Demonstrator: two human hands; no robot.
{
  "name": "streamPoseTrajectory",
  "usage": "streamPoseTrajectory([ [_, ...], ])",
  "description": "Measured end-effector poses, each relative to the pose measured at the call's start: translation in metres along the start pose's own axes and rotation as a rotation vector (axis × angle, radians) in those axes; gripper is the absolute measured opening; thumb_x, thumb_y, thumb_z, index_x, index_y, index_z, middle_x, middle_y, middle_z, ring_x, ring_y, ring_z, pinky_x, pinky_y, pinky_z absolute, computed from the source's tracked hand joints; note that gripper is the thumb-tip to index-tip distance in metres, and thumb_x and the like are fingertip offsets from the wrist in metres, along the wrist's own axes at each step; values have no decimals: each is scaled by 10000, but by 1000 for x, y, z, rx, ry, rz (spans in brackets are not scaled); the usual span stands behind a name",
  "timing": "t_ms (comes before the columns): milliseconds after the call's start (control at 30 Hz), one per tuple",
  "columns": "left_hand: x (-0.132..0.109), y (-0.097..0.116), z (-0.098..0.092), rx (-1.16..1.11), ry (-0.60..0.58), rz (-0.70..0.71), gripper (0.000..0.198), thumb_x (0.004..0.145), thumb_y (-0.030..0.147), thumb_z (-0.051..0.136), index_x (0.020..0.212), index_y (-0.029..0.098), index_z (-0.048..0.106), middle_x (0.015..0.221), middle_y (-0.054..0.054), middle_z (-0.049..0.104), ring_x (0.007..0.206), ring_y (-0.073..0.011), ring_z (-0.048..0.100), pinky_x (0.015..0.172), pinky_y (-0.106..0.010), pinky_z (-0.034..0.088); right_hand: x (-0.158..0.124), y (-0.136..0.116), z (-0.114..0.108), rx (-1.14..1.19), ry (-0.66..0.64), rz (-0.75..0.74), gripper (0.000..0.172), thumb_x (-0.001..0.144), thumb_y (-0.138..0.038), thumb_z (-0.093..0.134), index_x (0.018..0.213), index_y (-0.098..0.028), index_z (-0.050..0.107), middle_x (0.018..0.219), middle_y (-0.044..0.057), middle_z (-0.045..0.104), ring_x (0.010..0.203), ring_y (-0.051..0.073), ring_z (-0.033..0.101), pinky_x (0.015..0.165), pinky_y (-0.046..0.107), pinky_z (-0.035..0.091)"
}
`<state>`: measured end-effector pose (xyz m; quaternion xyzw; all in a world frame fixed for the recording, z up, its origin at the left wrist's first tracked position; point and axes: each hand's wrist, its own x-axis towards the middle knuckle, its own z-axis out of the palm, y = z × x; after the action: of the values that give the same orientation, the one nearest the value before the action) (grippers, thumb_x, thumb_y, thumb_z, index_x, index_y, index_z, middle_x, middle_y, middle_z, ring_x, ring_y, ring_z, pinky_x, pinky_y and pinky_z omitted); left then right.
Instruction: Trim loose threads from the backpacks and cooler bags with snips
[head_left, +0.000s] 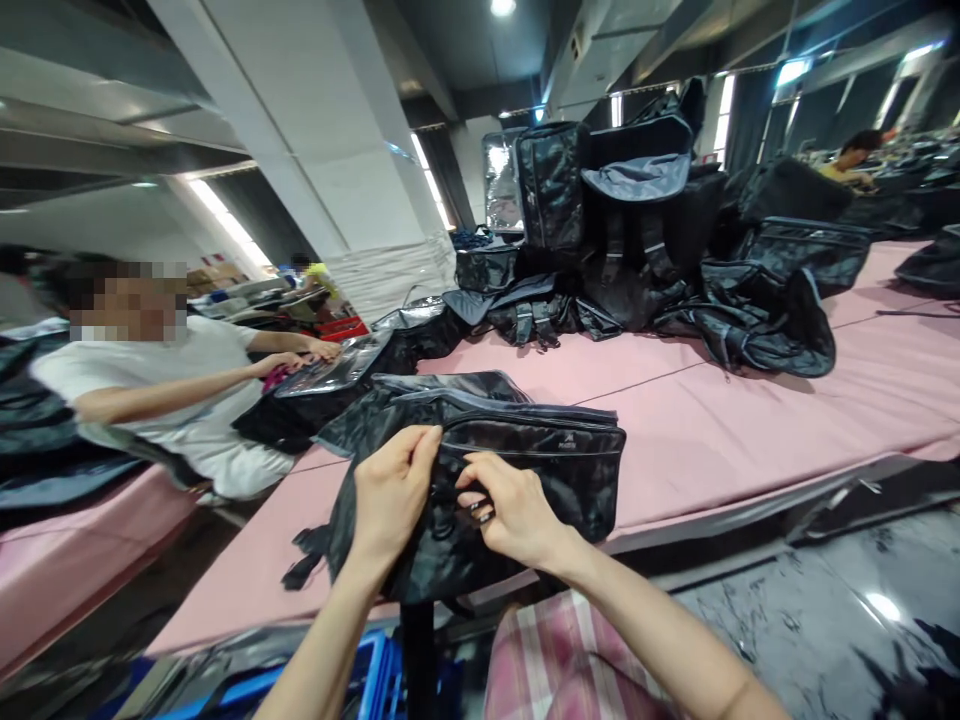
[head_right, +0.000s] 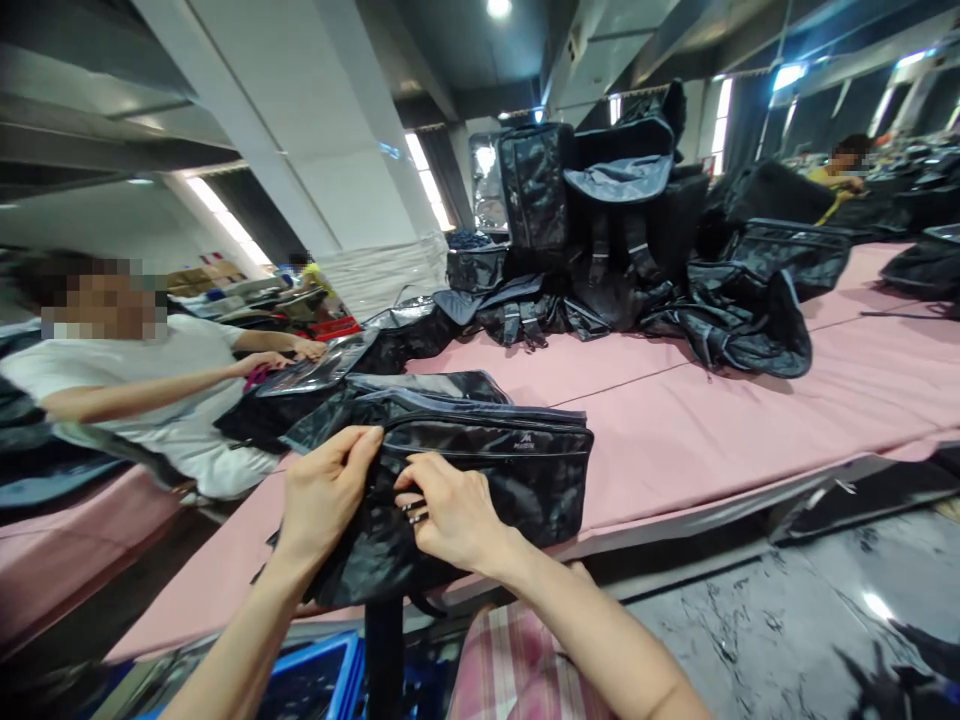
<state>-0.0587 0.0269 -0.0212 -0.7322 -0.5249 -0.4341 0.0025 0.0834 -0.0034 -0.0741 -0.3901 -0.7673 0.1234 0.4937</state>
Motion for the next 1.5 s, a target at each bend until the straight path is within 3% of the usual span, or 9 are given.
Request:
streamPoseTrajectory([
  [200,1,-31,-6,122,48,-17,312,819,416,425,747,181,617,698,-2,638,591,-134,539,597,-206,403,-73,82,-46,-519,-228,213,356,666,-28,428,926,-233,559,1125,-3,598,745,127,611,562,209,389],
  [300,1,-34,0,155,31,-44,321,824,413,415,751,177,620,714,-8,647,605,-137,555,603,-207,404,-107,125,-67,-547,-225,373,382,650,-22,403,887,-253,594,1267,-34,534,776,143,629,548,220,393],
  [400,3,-29,7,163,18,-31,320,831,409,410,774,173,619,740,-13,649,619,-137,562,628,-209,402,-122,149,-70,-286,-69,511,393,634,-29,411,842,-286,623,1255,-74,542,831,154,633,604,238,423],
  [533,4,-25,7,174,6,-46,307,823,399,413,753,175,612,700,-6,632,606,-136,550,603,-208,386,-125,165,-66,-19,139,601,153,711,-192,506,742,-239,648,1095,0,648,826,176,630,663,271,462],
  [700,4,-21,6,161,-13,-95,283,815,386,417,734,182,595,653,11,595,570,-122,513,571,-202,358,-128,185,-69,67,379,703,398,782,-473,451,916,-156,649,1014,113,664,860,202,612,730,313,474],
  [800,4,-17,8,161,-11,-91,275,819,377,417,744,182,595,647,14,578,567,-119,496,575,-204,347,-126,194,-60,84,408,741,359,701,-466,564,905,-186,655,1000,80,667,897,199,608,777,303,455],
  [1000,4,-23,4,93,-31,-113,280,816,400,424,735,181,579,607,28,515,570,-116,460,562,-201,326,-126,204,-34,101,472,844,271,647,-424,600,728,-168,639,693,32,663,680,190,606,673,297,444],
  [1367,-2,-31,-5,-54,-37,-140,267,812,374,417,697,168,541,606,38,450,581,-103,408,567,-198,303,-98,193,-70,197,565,778,405,684,-522,548,698,-126,628,699,69,651,727,198,593,676,290,440],
  [1500,2,-35,-3,-70,-58,-127,286,822,384,409,676,168,524,592,41,436,570,-98,410,568,-201,301,-96,170,-57,242,485,707,343,711,-467,546,761,-142,644,771,65,659,797,200,594,737,306,446],
])
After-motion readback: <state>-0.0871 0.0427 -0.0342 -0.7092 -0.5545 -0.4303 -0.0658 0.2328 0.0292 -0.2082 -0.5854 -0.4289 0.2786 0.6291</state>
